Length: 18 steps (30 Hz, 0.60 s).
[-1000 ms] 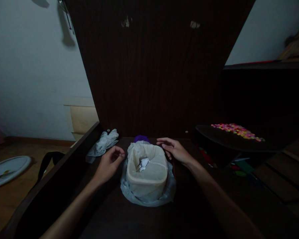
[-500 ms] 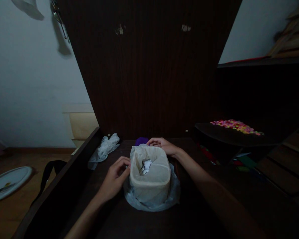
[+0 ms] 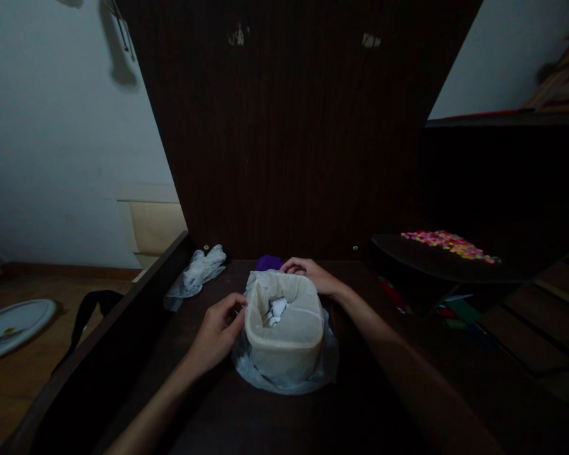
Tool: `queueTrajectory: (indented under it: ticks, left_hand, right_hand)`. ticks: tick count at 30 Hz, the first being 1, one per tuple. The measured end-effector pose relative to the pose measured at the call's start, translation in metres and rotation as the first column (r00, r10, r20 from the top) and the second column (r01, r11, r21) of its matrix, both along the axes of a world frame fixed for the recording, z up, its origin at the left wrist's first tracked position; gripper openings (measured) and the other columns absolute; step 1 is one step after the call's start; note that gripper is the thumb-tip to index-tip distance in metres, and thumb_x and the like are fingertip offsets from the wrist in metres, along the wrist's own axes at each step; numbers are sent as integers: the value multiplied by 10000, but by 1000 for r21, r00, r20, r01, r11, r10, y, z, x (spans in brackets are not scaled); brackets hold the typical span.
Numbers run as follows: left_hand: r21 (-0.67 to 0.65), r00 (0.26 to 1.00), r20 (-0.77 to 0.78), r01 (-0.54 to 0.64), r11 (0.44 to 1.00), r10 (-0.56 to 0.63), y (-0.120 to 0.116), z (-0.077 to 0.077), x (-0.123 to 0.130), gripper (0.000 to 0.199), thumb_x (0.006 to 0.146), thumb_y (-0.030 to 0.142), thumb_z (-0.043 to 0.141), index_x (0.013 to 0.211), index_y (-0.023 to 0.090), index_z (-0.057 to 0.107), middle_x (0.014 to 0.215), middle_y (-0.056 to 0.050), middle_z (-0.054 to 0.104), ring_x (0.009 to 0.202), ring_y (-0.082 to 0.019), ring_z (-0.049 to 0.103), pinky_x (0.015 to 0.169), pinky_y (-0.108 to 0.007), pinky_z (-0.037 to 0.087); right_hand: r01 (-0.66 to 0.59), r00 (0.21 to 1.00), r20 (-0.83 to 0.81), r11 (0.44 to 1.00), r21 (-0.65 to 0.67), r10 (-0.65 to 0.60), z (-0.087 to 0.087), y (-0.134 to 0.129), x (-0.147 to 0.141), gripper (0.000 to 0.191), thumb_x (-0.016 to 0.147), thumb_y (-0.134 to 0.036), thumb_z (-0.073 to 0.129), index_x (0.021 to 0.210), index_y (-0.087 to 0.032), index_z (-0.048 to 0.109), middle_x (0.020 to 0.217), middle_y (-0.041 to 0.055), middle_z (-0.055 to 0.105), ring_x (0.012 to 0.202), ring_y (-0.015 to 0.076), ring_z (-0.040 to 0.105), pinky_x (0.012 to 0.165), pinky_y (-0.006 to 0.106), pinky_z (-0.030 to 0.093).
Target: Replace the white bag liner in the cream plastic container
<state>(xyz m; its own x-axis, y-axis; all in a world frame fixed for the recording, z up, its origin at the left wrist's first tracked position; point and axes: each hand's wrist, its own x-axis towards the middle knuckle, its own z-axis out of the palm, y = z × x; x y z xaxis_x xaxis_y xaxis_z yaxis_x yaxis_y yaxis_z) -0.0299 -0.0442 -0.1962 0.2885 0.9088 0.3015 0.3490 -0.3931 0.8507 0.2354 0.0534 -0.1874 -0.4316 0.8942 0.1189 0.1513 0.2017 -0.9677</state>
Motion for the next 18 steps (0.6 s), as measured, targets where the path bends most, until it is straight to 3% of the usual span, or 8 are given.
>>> queueTrajectory:
  ticks: [6, 13, 18]
  left_hand:
    - [190, 999, -28, -28, 981, 33, -20, 13, -15, 246, 927, 319, 545, 743, 182, 633, 767, -35, 661, 719, -178, 630, 683, -269, 489]
    - [333, 992, -111, 88, 939, -54, -59, -10, -25, 181, 935, 177, 535, 780, 212, 622, 775, -24, 677, 720, -161, 654, 696, -259, 521]
    - [346, 969, -194, 214, 913, -154, -68, -11, -24, 144, 899, 156, 566, 808, 220, 656, 802, -36, 700, 751, -184, 668, 762, -308, 531]
  right_hand:
    - [123, 992, 15, 989, 77, -124, 4, 3, 11, 214, 711, -247, 689, 912, -171, 682, 781, 3, 634, 694, 142, 579, 636, 260, 453]
    - [171, 984, 20, 980, 104, -174, -4, 3, 10, 156, 699, -253, 700, 821, -157, 693, 737, 4, 645, 670, 137, 569, 609, 248, 439]
    - [168, 985, 26, 980, 104, -171, 5, 5, 11, 193, 723, -267, 733, 879, -154, 723, 804, 30, 702, 661, 129, 587, 582, 237, 451]
